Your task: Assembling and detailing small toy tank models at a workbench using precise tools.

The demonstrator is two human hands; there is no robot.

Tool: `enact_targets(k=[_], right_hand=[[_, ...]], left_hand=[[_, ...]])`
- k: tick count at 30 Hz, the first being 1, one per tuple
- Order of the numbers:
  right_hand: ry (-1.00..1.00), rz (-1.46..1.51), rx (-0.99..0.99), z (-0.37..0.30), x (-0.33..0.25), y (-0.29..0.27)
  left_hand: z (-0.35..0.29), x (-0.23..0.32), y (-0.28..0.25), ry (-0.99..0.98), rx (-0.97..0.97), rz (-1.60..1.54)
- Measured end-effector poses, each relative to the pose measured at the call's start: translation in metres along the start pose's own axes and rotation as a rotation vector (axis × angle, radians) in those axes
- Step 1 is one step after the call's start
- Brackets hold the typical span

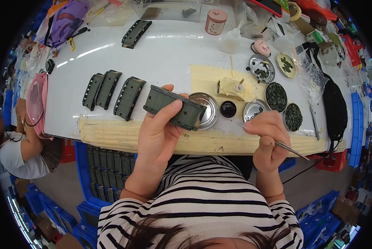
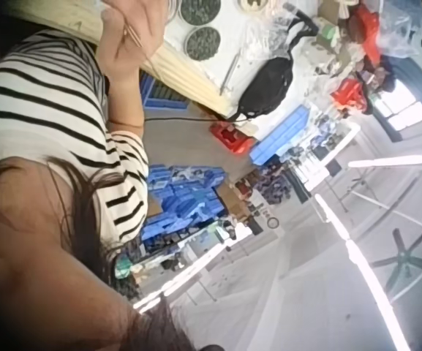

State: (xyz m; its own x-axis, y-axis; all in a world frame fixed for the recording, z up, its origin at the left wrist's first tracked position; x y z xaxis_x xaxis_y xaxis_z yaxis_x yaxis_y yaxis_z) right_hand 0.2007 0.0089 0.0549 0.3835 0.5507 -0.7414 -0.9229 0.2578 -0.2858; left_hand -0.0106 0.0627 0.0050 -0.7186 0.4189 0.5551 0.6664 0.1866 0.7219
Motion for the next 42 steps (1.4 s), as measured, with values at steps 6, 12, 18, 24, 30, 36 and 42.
enact_targets(k=[6,12,18,24,30,36,42], right_hand=[[-0.042,0.166,-0.133,0.005,-0.015,0.027],[0.007,0.165,-0.144,-0.001,-0.008,0.034],[0.011,0.157,-0.137,-0.001,-0.006,0.034],[0.0,0.169,-0.117,-0.001,-0.004,0.036],[0.0,0.155,-0.118,0.001,-0.004,0.037],[-0.001,0.161,-0.105,-0.001,-0.003,0.037],[-0.014,0.128,-0.117,0.0,-0.003,0.037]], left_hand=[[-0.002,-0.011,0.011,-0.072,0.011,-0.047],[-0.002,-0.013,0.009,-0.078,0.007,-0.013],[-0.001,-0.015,0.009,-0.087,0.012,-0.029],[0.0,-0.015,0.011,-0.084,-0.016,-0.046],[0.0,-0.015,0.01,-0.092,-0.025,-0.062],[0.001,-0.018,0.009,-0.099,-0.022,-0.073],[0.0,-0.018,0.009,-0.088,-0.004,-0.087]])
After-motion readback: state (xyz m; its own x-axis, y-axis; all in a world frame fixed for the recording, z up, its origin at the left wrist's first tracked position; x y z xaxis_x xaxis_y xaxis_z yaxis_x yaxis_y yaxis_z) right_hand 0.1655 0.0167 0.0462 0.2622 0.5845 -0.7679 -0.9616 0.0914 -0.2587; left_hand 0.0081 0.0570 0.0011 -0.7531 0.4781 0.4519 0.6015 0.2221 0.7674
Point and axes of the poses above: each hand's wrist, its own z-axis towards the middle knuckle, its own y-axis out of the palm, x = y × z, the point moved 4 cm from there along z, towards the middle knuckle, and after that the axes turned 4 degrees about x, right-handed, at the moved point
